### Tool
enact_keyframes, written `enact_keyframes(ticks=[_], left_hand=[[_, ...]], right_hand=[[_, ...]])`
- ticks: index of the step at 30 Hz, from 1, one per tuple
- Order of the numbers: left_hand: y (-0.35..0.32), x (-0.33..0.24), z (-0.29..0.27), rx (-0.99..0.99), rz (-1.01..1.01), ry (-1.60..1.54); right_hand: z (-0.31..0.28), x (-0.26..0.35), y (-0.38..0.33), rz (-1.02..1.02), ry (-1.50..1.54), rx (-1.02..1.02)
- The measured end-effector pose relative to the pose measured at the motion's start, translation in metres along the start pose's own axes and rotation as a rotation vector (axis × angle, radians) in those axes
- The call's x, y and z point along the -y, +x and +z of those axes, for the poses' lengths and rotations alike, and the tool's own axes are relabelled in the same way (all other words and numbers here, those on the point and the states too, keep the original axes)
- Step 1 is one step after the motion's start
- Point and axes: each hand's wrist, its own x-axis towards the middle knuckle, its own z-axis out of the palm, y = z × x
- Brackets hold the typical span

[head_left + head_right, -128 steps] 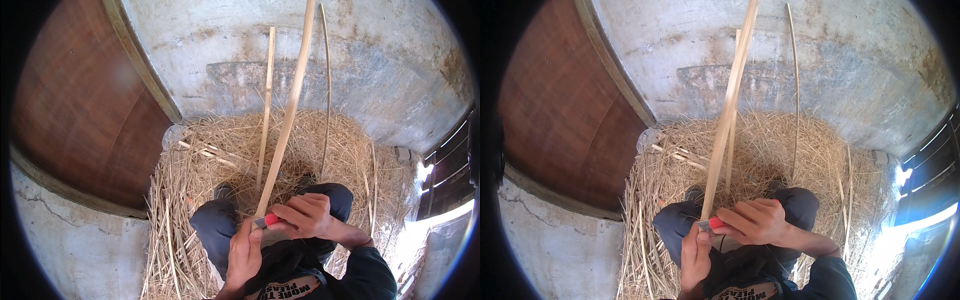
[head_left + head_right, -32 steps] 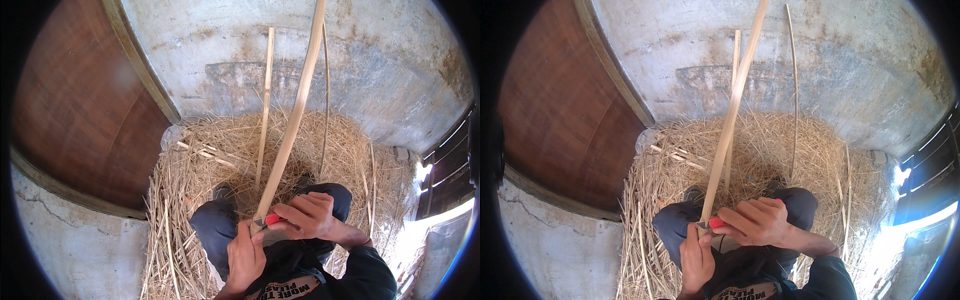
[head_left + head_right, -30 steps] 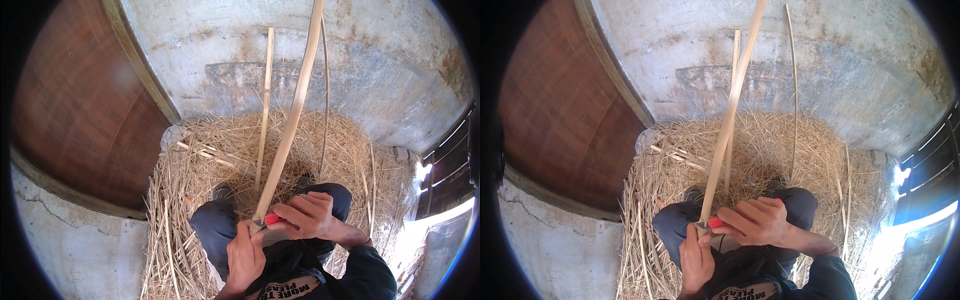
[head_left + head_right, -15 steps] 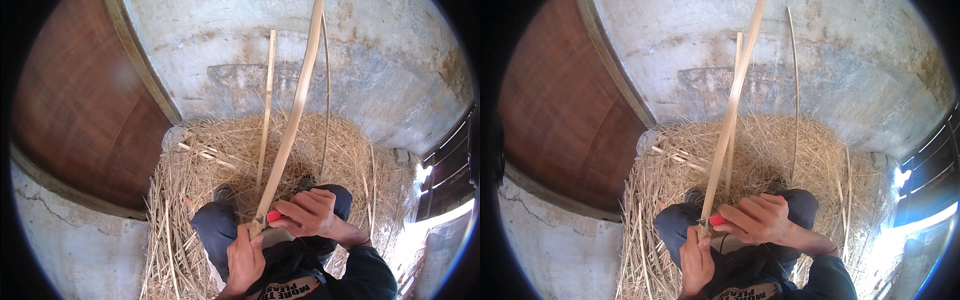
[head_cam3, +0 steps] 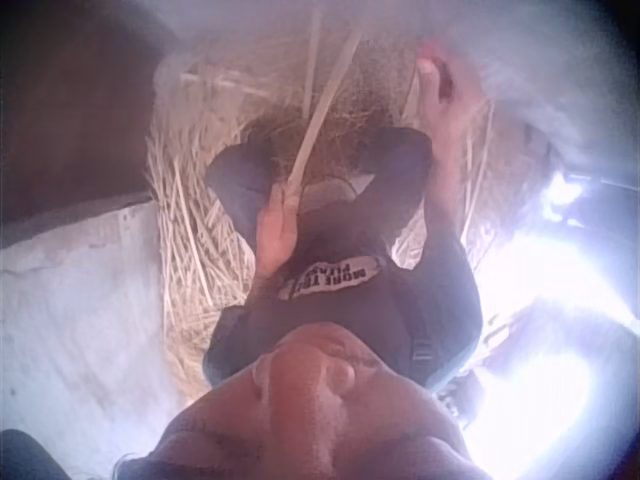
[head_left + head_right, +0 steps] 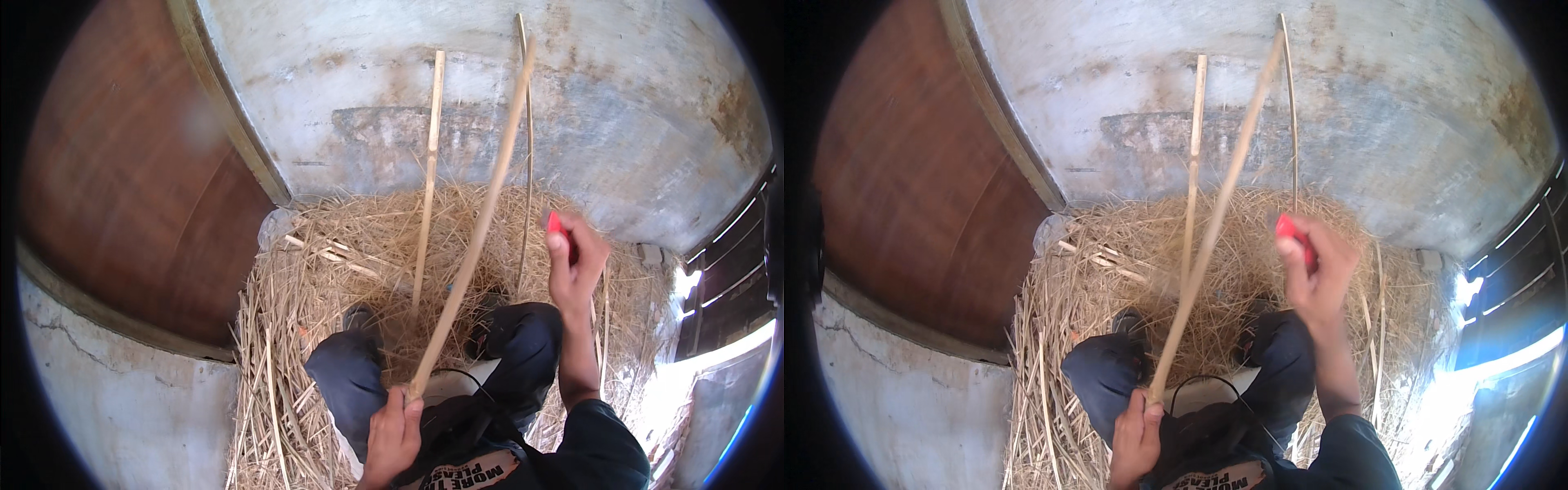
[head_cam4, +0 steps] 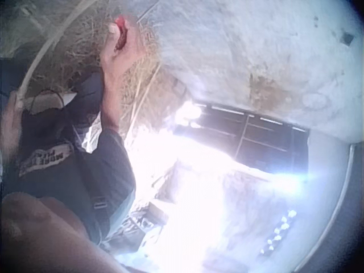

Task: The person sits on a bed of straw and uses a red utility knife to shave thin strips from a long bamboo pole. They hold the pole with their left hand and scrape the blade along its length with their right hand, creating a pile of shavings on the floor.

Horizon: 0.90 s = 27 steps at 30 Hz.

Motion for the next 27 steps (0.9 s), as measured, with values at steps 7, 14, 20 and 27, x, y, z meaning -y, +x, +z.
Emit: enact_keyframes(ticks=[7,14,20,27], left_hand=[[0.024,-0.001,-0.013,0.080,-0.014,-0.384],[0.032,-0.018,-0.013,0.129,-0.010,-0.526],[0.032,-0.020,-0.012,0.111,0.018,-0.484],[0.032,-0.023,-0.012,0.084,0.029,-0.425]], right_hand=[[0.028,0.029,-0.060,-0.259,0.151,0.357],[0.034,0.040,-0.082,-0.417,0.133,0.428],[0.038,0.043,-0.087,-0.467,0.110,0.422],[0.035,0.047,-0.084,-0.464,0.072,0.405]])
